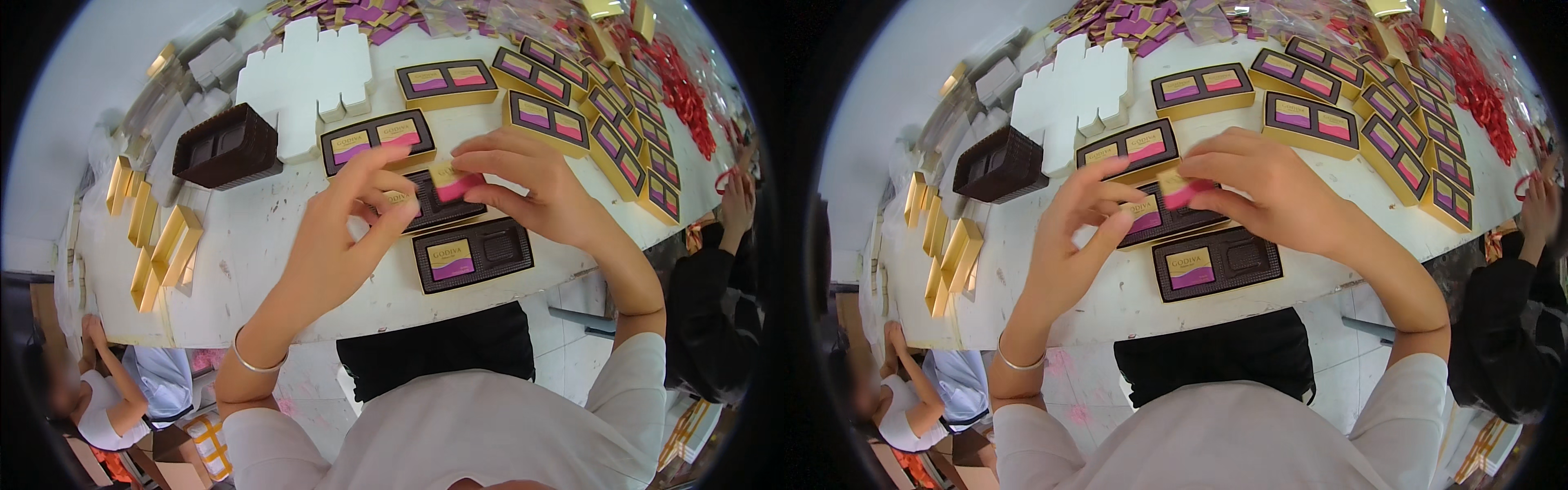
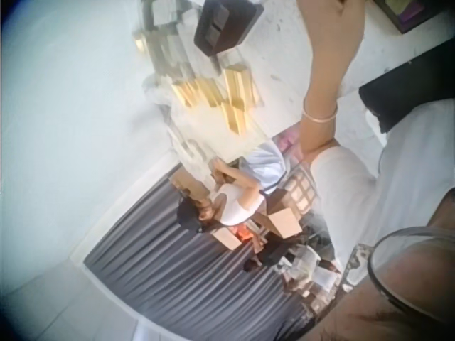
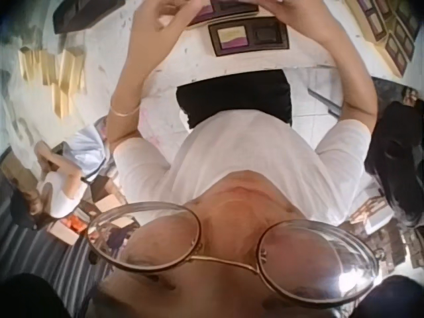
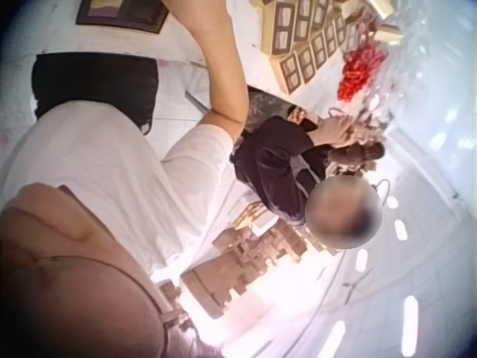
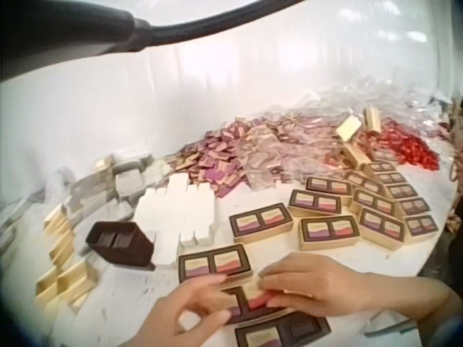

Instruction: The person assembles cosmetic compacts by placing black plastic trays into gold-colored boxes and inserting small purple and gold packets into the tray slots. The person repeatedly picks up trays and packets, arranges them, and sets the completed units aside on the table.

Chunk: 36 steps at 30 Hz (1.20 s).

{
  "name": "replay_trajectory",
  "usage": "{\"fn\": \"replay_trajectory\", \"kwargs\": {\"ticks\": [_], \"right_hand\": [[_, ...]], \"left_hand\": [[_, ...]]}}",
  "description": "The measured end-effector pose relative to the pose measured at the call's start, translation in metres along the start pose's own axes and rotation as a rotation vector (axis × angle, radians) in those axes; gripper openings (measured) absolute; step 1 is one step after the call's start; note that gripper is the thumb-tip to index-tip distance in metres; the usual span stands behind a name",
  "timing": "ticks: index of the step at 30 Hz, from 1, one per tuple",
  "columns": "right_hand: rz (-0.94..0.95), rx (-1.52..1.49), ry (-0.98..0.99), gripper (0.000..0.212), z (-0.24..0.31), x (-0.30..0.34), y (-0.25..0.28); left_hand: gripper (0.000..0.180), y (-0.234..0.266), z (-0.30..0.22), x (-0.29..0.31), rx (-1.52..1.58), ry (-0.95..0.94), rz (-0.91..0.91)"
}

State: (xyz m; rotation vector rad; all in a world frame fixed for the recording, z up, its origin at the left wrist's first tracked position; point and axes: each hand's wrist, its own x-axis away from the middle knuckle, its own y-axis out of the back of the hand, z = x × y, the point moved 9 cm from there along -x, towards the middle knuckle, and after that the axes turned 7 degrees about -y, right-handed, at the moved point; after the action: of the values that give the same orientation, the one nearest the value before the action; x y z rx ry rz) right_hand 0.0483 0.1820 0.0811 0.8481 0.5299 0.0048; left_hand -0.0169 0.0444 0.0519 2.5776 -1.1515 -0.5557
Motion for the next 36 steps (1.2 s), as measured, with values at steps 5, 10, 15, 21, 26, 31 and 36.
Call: {"fn": "replay_trajectory", "kwargs": {"ticks": [5,10,15,21,26,31,36], "right_hand": [[0.098,-0.042,-0.068,0.026,-0.021,0.01,-0.026],[0.114,-0.243,-0.286,0.017,-0.045,0.002,-0.032],[0.307,-0.469,-0.431,0.013,-0.075,-0.004,-0.064],[-0.1,-0.291,-0.331,0.01,-0.064,-0.009,0.014],[-0.676,0.128,-0.477,0.016,-0.216,0.028,0.19],[-0.296,0.598,-0.665,0.025,-0.33,0.017,0.204],[-0.126,0.751,-0.767,0.019,-0.396,-0.006,0.198]], "left_hand": [[0.05,-0.008,-0.004,0.035,-0.57,-0.275,0.051],[0.059,-0.026,0.007,0.049,-0.585,-0.266,0.014],[0.062,-0.03,0.004,0.047,-0.595,-0.24,-0.009],[0.062,-0.03,0.011,0.047,-0.59,-0.211,-0.016],[0.067,-0.033,0.013,0.049,-0.62,-0.209,-0.018],[0.067,-0.026,0.016,0.052,-0.584,-0.183,-0.081],[0.064,-0.017,0.016,0.056,-0.608,-0.193,-0.14]]}}
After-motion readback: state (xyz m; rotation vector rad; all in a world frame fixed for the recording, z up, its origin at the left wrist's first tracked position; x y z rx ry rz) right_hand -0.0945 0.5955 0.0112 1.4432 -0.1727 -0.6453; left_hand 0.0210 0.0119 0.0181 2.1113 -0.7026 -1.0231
